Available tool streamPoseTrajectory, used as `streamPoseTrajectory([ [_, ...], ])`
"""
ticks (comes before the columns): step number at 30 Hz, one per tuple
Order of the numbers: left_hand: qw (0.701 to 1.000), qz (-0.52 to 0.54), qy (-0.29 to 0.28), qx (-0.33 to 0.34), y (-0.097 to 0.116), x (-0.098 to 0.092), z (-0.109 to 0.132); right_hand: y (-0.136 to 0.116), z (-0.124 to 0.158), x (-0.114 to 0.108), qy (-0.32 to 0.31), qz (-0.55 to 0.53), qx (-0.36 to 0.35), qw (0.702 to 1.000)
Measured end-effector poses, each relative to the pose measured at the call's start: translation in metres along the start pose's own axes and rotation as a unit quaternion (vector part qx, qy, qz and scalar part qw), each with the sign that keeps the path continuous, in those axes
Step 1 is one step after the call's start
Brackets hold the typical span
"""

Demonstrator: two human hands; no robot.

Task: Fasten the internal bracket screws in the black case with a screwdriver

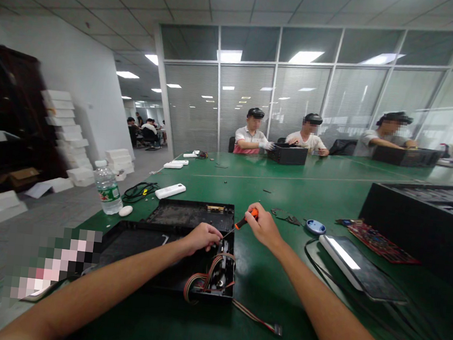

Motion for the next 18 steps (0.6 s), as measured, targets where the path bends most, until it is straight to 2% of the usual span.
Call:
streamPoseTrajectory([
  [6, 1.000, -0.008, 0.000, -0.007, 0.001, 0.001, 0.001, -0.004, 0.001, -0.002, -0.004, 0.017, 0.001, 1.000],
  [10, 1.000, -0.019, 0.000, -0.010, 0.000, 0.001, -0.001, -0.023, -0.005, -0.008, -0.029, 0.108, -0.030, 0.993],
  [12, 1.000, -0.020, 0.001, -0.011, -0.002, 0.001, -0.003, -0.040, -0.012, -0.011, -0.054, 0.208, -0.039, 0.976],
  [15, 1.000, -0.019, 0.000, -0.016, -0.005, 0.000, -0.006, -0.067, -0.022, -0.011, -0.100, 0.351, -0.028, 0.931],
  [18, 1.000, -0.016, -0.002, -0.014, -0.005, 0.001, -0.005, -0.092, -0.027, -0.007, -0.133, 0.396, -0.022, 0.908],
])
Point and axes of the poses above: each hand's wrist, its own z-axis away from the middle knuckle, its own x-axis out of the palm, y = z × x, the point moved 6 cm from there along -z, towards the middle knuckle, and after that the axes turned 9 degrees about -y, right-handed, at the moved point
